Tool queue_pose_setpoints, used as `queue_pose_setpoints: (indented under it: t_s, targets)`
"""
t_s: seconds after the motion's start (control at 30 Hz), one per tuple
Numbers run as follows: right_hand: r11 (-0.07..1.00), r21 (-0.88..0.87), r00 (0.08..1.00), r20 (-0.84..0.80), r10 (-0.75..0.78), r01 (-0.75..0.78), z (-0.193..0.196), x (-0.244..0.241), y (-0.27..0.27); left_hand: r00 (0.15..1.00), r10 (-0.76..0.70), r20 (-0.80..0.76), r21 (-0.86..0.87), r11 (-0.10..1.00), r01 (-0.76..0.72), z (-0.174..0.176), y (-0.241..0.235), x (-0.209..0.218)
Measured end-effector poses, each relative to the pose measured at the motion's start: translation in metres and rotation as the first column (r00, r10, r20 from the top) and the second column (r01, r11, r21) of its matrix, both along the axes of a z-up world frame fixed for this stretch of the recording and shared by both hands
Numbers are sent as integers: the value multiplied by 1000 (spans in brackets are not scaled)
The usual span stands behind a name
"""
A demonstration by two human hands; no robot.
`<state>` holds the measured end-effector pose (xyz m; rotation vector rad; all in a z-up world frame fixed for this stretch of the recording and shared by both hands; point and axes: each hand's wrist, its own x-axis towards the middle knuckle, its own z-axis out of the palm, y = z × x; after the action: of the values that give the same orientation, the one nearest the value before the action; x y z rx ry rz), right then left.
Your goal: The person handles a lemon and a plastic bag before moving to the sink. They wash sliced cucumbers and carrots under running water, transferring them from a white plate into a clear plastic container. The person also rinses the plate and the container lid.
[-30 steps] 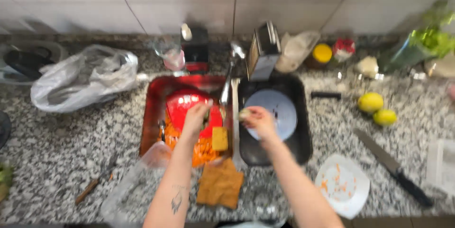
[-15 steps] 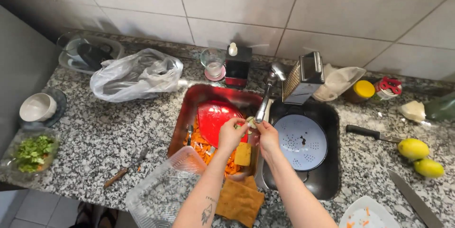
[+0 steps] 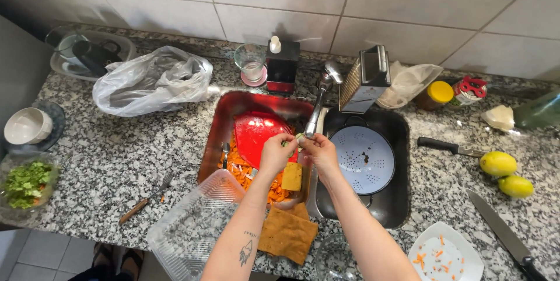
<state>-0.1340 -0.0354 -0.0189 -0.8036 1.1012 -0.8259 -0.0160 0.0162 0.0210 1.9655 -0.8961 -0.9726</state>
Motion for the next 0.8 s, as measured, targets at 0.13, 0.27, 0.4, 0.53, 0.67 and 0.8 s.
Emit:
queue_pose_setpoints:
  t_s: [0.13, 0.27, 0.4, 0.53, 0.67, 0.8]
  targets:
    - [1000, 16, 1000, -25, -13, 13, -14, 2, -4, 998, -3, -59, -1, 1000, 3, 2, 0, -1]
    - [999, 32, 999, 20, -40, 40, -8, 1, 1, 998, -6, -61, -31, 999, 4, -3, 0, -2]
    - [1000, 25, 1000, 11, 15, -15, 9, 2, 3, 994, 26, -107, -58, 998, -33, -9, -1, 1]
    - [999, 16, 994, -104, -31, 33, -16, 2, -3, 993, 3, -120, -55, 998, -10, -8, -1, -2]
    - [950, -291, 837, -544, -65, -115, 0, -10, -2, 997, 26, -76, -39, 999, -29, -8, 2, 6]
    - [840, -504, 863, -496, -92, -200, -22, -15, 2, 998, 57, -21, 26, 998, -57, -19, -2, 10]
